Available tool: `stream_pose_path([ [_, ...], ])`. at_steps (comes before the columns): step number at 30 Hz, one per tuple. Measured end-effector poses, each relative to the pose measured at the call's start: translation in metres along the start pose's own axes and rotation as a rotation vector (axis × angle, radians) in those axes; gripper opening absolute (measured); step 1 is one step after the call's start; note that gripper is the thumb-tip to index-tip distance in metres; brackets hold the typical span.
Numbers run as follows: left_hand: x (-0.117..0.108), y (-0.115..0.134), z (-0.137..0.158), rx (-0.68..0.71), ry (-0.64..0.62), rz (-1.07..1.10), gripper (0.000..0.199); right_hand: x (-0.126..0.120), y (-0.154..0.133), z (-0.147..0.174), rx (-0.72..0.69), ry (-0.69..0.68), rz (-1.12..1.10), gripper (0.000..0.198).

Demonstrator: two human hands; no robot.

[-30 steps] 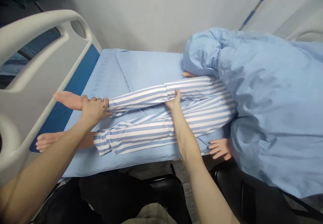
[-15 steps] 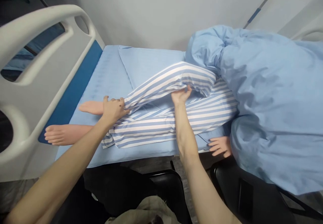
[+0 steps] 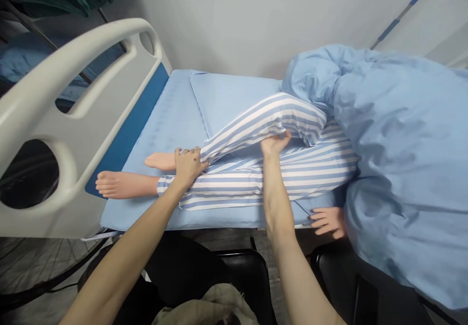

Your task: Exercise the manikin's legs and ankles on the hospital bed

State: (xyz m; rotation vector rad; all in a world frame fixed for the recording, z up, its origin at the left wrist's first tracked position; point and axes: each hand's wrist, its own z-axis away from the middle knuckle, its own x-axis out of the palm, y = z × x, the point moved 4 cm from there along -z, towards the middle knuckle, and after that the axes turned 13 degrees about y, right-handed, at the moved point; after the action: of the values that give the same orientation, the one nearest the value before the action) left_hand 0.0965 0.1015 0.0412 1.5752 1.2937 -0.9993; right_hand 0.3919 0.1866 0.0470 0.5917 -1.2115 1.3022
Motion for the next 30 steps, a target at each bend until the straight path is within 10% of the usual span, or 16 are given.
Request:
stream_pose_path([
  [15,0.002,-0.029,0.01,0.071,-0.026,-0.094,0.059,-0.001,0.003,0.002,0.025,-0.007,0.001,0.021],
  [30,-0.023,-0.069,0.003,0.172,-0.209,-0.313,0.042,-0.019,0.041,0.0,0.164,0.235,0.455,0.023],
])
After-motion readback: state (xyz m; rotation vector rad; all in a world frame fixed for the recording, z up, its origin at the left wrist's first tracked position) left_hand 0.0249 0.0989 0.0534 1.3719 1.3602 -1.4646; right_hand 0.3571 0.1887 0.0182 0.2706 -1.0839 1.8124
